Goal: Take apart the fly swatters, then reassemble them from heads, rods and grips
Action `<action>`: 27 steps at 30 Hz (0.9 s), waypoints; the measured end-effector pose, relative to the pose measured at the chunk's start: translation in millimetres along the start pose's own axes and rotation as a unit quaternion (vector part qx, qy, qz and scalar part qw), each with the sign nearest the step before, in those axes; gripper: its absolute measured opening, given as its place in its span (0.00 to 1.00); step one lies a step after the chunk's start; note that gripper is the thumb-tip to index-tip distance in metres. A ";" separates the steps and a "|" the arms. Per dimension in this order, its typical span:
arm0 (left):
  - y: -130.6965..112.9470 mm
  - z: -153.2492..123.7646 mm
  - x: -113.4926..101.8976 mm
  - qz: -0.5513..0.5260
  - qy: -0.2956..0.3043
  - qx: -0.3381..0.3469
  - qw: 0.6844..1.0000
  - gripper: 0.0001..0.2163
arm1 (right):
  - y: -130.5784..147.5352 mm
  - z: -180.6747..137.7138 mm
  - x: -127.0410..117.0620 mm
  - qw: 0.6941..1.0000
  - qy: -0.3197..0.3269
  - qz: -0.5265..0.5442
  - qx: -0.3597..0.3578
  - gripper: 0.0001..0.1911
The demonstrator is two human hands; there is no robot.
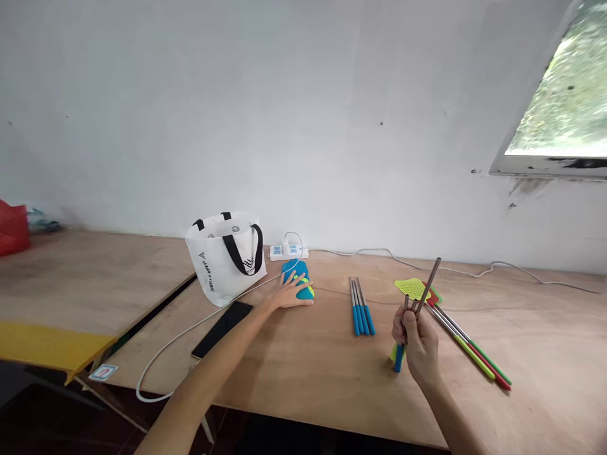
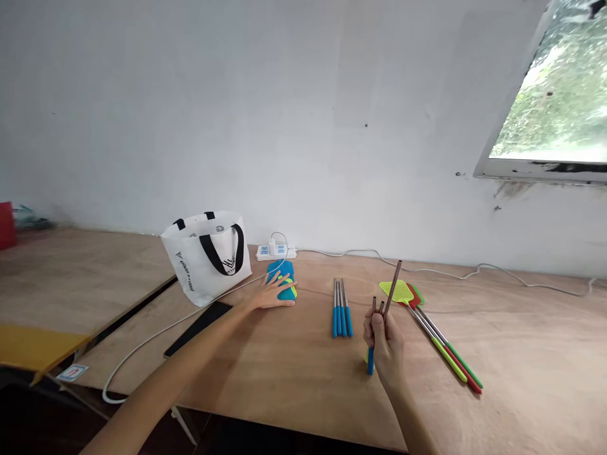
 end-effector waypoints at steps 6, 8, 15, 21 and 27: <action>-24.3 -28.8 11.7 0.042 -0.021 0.057 0.997 0.41 | -0.8 6.7 -6.8 0.998 -0.026 0.062 -0.003 0.18; -29.2 -35.8 13.3 0.046 -0.048 0.060 0.996 0.39 | 0.5 6.7 -6.9 0.998 -0.030 0.062 -0.005 0.18; -69.7 -51.8 -22.9 -0.114 -0.156 0.034 0.981 0.38 | 5.0 6.7 0.7 1.000 -0.013 0.022 -0.004 0.20; -171.7 -70.9 -100.0 -0.477 -0.202 0.208 0.829 0.34 | -0.6 -9.0 40.1 0.998 0.055 0.032 0.015 0.18; -220.6 -76.8 -102.9 -0.553 -0.011 0.249 0.795 0.32 | -20.0 -28.2 77.5 0.997 0.069 -0.025 0.000 0.25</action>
Point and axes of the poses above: each hand's wrist, its own z-axis towards the middle knuckle, its own x-axis out of the palm, y = z × x, the point moved 3 cm from there along z, towards the middle knuckle, and after that the axes turned 8 degrees about z, right-handed, at the moved point
